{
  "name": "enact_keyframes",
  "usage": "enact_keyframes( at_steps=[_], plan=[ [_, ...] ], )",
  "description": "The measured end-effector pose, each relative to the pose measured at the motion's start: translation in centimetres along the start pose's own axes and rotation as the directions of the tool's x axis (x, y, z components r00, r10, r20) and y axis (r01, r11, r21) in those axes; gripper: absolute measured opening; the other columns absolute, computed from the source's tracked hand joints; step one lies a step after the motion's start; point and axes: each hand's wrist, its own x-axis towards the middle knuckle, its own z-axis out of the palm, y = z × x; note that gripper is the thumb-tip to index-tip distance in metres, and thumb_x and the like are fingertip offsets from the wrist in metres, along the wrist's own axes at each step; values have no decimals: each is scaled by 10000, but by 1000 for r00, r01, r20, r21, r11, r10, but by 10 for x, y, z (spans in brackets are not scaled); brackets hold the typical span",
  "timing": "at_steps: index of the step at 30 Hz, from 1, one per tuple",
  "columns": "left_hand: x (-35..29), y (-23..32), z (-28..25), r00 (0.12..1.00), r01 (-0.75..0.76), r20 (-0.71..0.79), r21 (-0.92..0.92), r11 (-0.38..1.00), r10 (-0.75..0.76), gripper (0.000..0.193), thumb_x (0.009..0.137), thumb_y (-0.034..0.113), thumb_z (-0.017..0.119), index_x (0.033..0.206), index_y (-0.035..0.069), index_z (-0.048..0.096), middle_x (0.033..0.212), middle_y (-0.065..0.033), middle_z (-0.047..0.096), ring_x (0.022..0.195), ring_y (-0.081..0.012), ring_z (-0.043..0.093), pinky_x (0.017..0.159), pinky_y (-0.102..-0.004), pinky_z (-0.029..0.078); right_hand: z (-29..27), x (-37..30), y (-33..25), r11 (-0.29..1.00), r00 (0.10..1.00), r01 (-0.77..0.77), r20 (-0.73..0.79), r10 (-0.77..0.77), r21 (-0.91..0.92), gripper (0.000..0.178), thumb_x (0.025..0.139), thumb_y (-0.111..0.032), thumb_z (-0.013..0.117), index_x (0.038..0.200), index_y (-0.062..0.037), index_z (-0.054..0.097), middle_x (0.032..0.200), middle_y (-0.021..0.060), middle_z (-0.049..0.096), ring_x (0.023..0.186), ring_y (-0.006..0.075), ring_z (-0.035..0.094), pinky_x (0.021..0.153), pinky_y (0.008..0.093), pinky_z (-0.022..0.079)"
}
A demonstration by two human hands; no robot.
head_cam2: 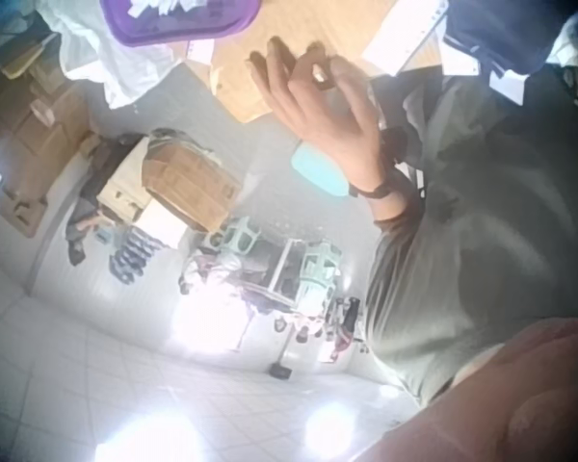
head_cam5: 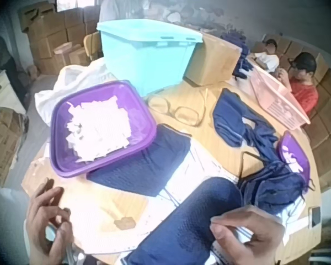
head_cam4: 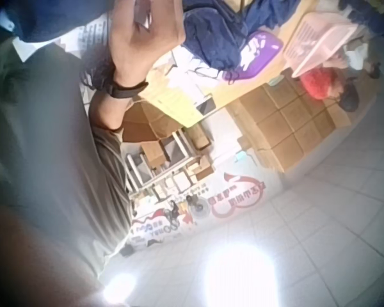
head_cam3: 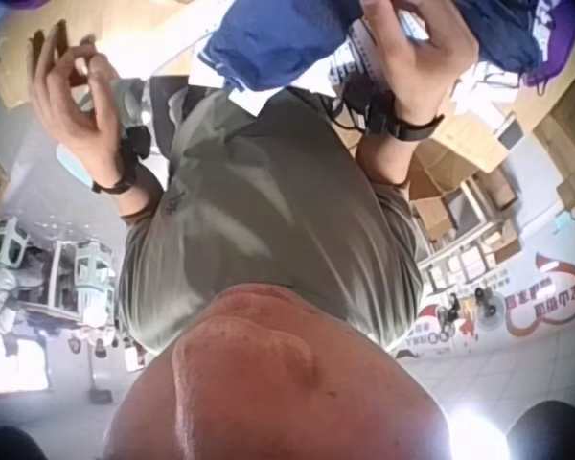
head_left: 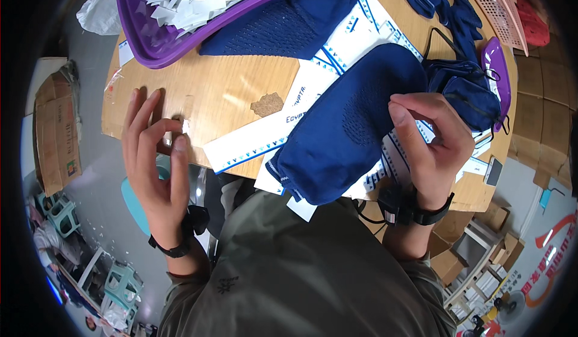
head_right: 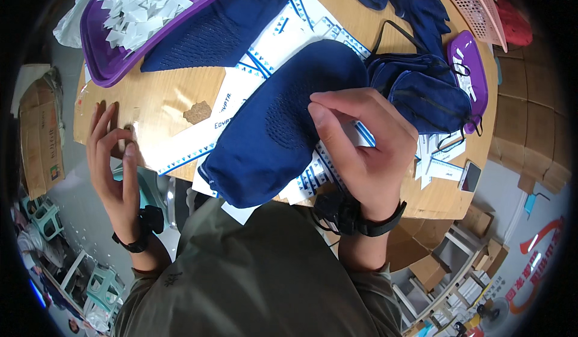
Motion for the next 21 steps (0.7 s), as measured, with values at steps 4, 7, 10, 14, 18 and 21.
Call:
enact_keyframes(
  at_steps=[4,7,10,14,18,21],
  plan=[
    [-2,-5,1,1000,-8,-16,-42,999,7,118,867,11,575,955,21,654,1324,-169,589,1381,-362,425,734,-293,507,1,-3,-2,1000,1000,-8,-14,8,-2,109,800,6,738,908,9,725,850,105,714,736,166,679,663,242,505],
    [-1,-5,-3,999,-41,6,10,999,41,102,859,13,590,938,14,654,1320,-176,590,1373,-383,429,789,-316,508,-2,-7,-11,999,999,39,-9,-39,-31,127,770,25,738,894,-1,728,841,105,713,736,188,676,666,260,510],
    [-5,-7,-5,992,-97,-77,5,995,97,86,831,5,612,908,5,651,1295,-188,601,1341,-434,450,909,-395,494,2,-17,-24,991,988,122,102,-116,-52,165,711,-18,784,867,-37,733,834,94,703,735,220,661,670,303,527],
    [-14,-1,-8,978,-196,-86,-58,979,191,54,827,-12,644,876,-18,623,1253,-216,607,1298,-480,477,1080,-565,367,18,-29,-32,968,932,248,283,-227,-39,335,650,-161,831,947,-63,712,1014,71,665,920,270,641,753,358,542],
    [-16,19,-1,950,-313,-55,-185,931,309,130,685,8,700,799,44,651,1095,-160,680,1171,-497,566,965,-532,487,24,-39,-34,973,928,208,337,-162,-104,417,634,-230,835,996,-84,688,1100,56,631,1036,275,606,845,378,519],
    [-10,30,8,910,-394,10,-287,873,414,166,644,2,715,791,67,673,1060,-117,694,1112,-477,602,899,-503,532,22,-42,-34,972,930,188,344,-131,-138,427,627,-235,837,997,-87,684,1129,47,622,1074,276,594,869,390,508]
  ],
)
